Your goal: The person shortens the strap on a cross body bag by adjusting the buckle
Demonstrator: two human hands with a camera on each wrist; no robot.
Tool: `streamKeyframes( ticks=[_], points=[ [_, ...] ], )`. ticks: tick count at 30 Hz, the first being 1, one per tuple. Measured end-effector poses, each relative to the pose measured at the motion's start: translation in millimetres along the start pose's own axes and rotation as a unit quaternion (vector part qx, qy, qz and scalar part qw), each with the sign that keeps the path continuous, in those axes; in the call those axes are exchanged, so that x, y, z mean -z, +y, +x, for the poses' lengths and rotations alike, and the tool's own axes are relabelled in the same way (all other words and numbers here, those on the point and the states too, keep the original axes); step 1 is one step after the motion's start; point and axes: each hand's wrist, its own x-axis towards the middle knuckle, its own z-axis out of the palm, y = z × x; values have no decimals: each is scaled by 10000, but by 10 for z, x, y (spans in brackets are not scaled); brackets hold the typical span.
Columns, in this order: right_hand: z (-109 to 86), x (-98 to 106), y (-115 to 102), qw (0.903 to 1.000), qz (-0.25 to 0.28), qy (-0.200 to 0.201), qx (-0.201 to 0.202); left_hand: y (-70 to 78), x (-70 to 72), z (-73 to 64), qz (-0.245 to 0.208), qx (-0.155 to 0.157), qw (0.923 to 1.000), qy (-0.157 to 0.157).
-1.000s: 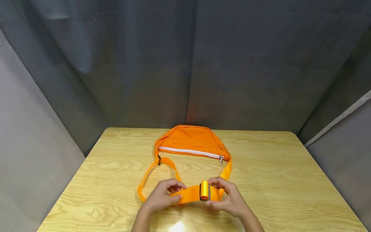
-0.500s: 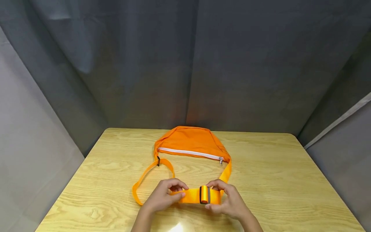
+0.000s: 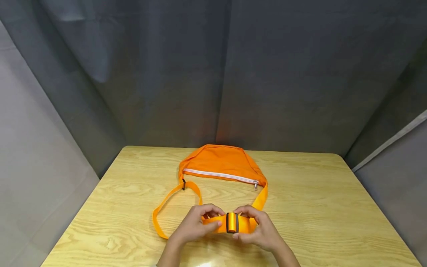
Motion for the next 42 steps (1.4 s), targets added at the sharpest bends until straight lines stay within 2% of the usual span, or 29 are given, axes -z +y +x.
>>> streamKeyframes(
  ticks=[8,13,17,21,24,26,33,39,42],
  points=[
    [-27,20,30,9999,-118,67,86,9,69,-36,-196,480,9986,-55],
    [-27,61,37,9999,-61,77,54,-25,174,-90,-205,553,9982,48],
    [-21,70,33,10000,26,58,21,17,202,-105,-179,557,9981,174],
    [-25,47,36,9998,172,123,-40,180,146,-75,-124,190,9993,290],
    [-23,14,39,9995,301,89,-69,300,71,-35,-95,-186,9995,251],
    [-20,-7,36,9993,366,30,-86,338,24,-14,-119,-321,9992,229],
    [-17,-18,30,9997,220,-21,54,332,-51,11,-365,-528,9975,309],
    [-39,60,260,9993,-22,-360,80,336,-33,8,-174,-709,9968,330],
    [-17,145,232,9982,-55,-602,35,322,-20,4,-84,-809,9962,309]
  ],
)
